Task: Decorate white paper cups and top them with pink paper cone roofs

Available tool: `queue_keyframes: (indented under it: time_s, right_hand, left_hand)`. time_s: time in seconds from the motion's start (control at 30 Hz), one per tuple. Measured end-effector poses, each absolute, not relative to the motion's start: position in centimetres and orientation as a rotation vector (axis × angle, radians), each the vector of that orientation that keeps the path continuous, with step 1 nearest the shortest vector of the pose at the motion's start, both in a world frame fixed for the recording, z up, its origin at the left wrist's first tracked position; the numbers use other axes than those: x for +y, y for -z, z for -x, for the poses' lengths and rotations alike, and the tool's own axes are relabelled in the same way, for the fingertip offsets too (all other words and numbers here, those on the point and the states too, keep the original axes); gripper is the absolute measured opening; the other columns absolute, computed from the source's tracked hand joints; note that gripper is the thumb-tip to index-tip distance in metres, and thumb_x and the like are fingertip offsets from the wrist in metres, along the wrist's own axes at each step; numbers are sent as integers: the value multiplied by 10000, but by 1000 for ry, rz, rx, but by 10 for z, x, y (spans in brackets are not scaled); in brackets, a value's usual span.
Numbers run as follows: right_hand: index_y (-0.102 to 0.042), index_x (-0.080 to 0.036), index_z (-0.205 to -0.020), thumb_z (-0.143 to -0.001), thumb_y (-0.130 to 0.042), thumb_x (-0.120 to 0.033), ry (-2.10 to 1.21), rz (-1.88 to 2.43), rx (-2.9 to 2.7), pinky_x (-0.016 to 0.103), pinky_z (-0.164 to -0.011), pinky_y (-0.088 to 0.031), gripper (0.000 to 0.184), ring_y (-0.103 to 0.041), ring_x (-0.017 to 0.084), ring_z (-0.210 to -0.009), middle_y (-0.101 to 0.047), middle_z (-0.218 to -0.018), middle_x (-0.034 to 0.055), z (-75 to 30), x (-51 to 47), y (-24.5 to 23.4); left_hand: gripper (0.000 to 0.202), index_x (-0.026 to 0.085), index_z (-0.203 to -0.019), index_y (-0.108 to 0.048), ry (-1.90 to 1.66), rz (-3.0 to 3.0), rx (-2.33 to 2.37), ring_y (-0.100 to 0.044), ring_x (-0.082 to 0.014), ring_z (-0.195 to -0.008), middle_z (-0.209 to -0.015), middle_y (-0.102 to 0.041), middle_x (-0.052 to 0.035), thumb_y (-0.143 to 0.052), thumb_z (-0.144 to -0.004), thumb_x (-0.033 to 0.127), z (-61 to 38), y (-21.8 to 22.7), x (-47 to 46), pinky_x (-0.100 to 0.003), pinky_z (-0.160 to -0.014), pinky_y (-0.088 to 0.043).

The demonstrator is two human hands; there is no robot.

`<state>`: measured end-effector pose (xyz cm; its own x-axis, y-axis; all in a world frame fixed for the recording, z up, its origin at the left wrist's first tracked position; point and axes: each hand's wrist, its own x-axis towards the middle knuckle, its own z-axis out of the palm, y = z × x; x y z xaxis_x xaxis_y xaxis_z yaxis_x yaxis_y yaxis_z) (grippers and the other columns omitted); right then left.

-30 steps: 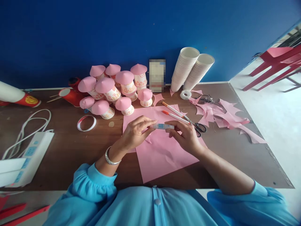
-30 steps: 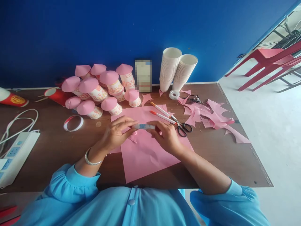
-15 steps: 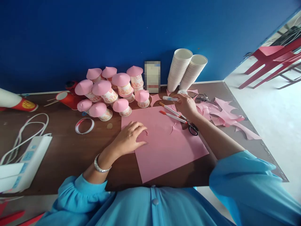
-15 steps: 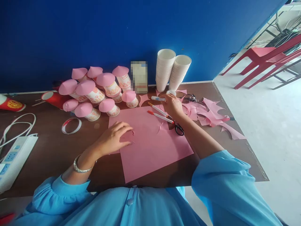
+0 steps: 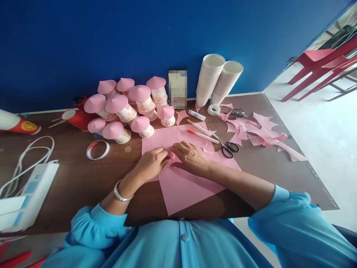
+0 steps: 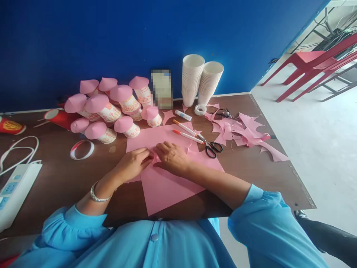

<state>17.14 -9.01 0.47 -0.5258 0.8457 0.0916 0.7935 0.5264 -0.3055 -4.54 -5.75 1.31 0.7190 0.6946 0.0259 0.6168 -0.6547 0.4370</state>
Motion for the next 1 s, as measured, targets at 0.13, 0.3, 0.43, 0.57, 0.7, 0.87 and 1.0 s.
queue_keyframes:
  time_s: [0.13, 0.3, 0.43, 0.57, 0.7, 0.87, 1.0]
  right_hand:
    - [-728, -285, -1010, -1049, -484, -240, -297, 1478, -2621, 351, -841, -551, 251, -663, 236, -1010, -735, -1114, 70, -160, -81, -4]
    - [-712, -197, -1051, -1059, -343, -170, -113, 1722, -2490, 358, -852, -506, 371, -612, 269, -1108, -712, -1166, 127, -190, -36, -18]
    - [-691, -120, -1181, -1034, -357, -124, -63, 1805, -2462, 384, -888, -485, 365, -566, 305, -1223, -679, -1312, 184, -207, 8, -28]
    - [-675, -126, -1279, -973, -481, -80, -83, 1739, -2576, 393, -925, -472, 365, -603, 303, -1189, -722, -1270, 171, -206, 35, -26]
    - [-750, -133, -1130, -959, -545, -91, -70, 1730, -2631, 364, -872, -467, 270, -640, 301, -1132, -747, -1204, 169, -196, 44, -24]
    - [-747, -115, -1106, -1040, -419, -114, 29, 1732, -2560, 377, -902, -451, 335, -621, 280, -1118, -729, -1178, 180, -204, 23, -36]
    - [-724, -140, -1114, -1041, -437, -155, 202, 1801, -2291, 391, -874, -477, 296, -622, 270, -1056, -710, -1112, 165, -264, -16, -42]
  left_hand:
    - [71, 197, -1049, -643, -499, -2513, 1075, -717, -201, -921, -1026, -712, -67, -598, -1003, 227, 49, -13, -62, -304, -791, -576]
    - [176, 203, -1131, -647, -483, -2564, 1127, -716, -243, -1043, -1150, -707, -92, -641, -956, 196, 65, -1, -67, -377, -909, -600]
    - [149, 210, -1113, -669, -414, -2591, 1149, -716, -240, -1059, -1145, -719, -81, -612, -975, 215, 64, -2, -65, -366, -915, -593]
    - [252, 179, -1237, -643, -252, -2619, 1313, -732, -228, -922, -1157, -717, -102, -558, -1012, 250, 37, -13, -47, -328, -720, -569]
    - [304, 81, -1219, -637, 1, -2760, 1456, -724, -302, -954, -1160, -692, -200, -529, -1021, 283, 3, -17, -19, -347, -693, -532]
    - [324, 36, -1149, -619, 100, -2824, 1506, -720, -265, -828, -1114, -694, -218, -332, -1007, 87, -15, -13, -1, -327, -667, -491]
    - [283, 60, -1113, -627, 164, -2849, 1481, -719, -295, -825, -1091, -699, -202, -372, -1003, 114, -11, -10, 1, -346, -624, -478]
